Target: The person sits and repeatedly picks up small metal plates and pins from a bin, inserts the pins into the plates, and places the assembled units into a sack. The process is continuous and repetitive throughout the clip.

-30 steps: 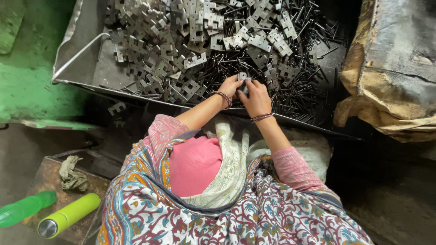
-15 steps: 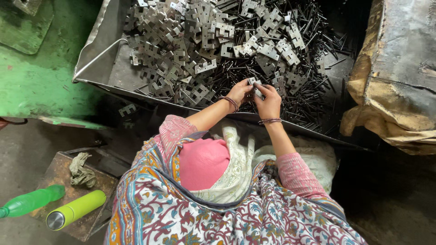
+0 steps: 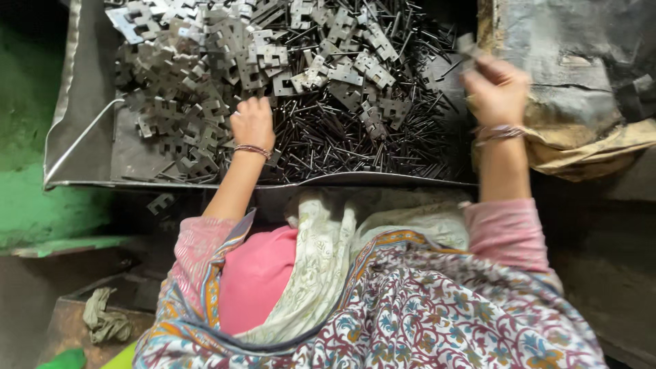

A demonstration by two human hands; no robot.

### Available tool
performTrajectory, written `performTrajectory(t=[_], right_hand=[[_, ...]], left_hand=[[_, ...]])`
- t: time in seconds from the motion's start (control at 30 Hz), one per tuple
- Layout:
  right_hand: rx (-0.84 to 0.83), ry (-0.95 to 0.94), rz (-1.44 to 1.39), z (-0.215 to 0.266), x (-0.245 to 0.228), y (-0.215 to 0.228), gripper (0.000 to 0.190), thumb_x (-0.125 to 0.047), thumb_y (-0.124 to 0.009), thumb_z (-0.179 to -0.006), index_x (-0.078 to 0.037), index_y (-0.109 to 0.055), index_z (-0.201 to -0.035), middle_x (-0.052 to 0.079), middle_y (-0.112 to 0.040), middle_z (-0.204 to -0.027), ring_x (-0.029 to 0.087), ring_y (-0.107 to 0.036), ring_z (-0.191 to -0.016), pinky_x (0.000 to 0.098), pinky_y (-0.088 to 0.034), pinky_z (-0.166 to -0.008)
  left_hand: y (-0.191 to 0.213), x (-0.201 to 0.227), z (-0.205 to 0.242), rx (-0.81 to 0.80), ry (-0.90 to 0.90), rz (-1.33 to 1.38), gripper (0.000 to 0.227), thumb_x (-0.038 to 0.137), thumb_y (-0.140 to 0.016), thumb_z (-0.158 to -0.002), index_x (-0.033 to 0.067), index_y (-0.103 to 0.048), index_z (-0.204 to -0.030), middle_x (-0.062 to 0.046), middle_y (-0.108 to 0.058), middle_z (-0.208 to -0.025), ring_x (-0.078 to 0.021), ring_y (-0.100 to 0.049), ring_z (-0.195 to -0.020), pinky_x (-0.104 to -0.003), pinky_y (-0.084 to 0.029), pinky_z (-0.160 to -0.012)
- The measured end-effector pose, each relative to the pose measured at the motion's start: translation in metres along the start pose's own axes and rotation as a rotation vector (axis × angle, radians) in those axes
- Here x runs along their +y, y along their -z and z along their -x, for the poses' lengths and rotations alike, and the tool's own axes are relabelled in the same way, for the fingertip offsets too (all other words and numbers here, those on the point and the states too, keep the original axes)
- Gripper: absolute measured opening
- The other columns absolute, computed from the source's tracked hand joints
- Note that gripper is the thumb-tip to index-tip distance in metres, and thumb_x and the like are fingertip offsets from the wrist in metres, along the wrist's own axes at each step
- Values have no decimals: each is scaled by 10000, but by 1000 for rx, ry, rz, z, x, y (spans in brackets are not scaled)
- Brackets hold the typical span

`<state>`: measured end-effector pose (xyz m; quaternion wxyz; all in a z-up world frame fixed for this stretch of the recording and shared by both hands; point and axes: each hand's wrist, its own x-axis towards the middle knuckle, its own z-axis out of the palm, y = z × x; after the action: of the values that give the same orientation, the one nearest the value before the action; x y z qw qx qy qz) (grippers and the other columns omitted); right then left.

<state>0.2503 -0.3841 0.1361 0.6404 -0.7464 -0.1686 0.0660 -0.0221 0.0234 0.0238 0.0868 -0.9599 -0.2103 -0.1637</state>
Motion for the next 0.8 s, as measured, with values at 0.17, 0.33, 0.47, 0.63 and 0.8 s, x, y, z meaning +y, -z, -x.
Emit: performTrajectory(t=[0.17,0.33,0.47,0.63,0.8], right_hand=[[228,442,756,-95,22,143,364,9,-733,-820,-22,-822,-1171,161,-806,-1016,219,-809,-882,340,-650,-817],[205,383,1156,-121,73,203,442,-37,-683,-743,-48,-841,-1155,212,-773,-1003,322,-752,-917,381,-578,-901],[165,380,1120,-109,80,200,451,-30,-684,-770,-2,-810,-1202,251,-749,-1101,362,-724,-970,403,-549,-898],[329,664,1014,-72,29,150,376,23,-659,-737,58,-749,-1100,272,-728,-1049,424,-674,-997,496,-538,-907],[267,710,775,45,-15,45,287,83,-586,-858,10,-763,-1071,175,-765,-1155,352,-720,-1175,466,-552,-1125]], left_hand=[[-41,-29,18,-118,-79,72,104,88,-671,-868,103,-675,-971,-73,-683,-932,-292,-664,-915,-423,-556,-733],[-23,-36,17,-88,-101,130,47,85,-665,-821,109,-691,-852,-69,-665,-934,-287,-633,-994,-424,-537,-844],[28,-11,3,118,-195,105,31,146,-678,-801,134,-701,-784,-65,-628,-952,-246,-576,-1023,-393,-508,-940],[81,26,-5,166,-431,302,136,126,-671,-871,181,-764,-953,-37,-600,-974,-217,-560,-961,-346,-485,-817],[83,47,5,100,-562,456,213,134,-684,-868,255,-802,-997,-4,-621,-853,-209,-596,-848,-360,-508,-719]])
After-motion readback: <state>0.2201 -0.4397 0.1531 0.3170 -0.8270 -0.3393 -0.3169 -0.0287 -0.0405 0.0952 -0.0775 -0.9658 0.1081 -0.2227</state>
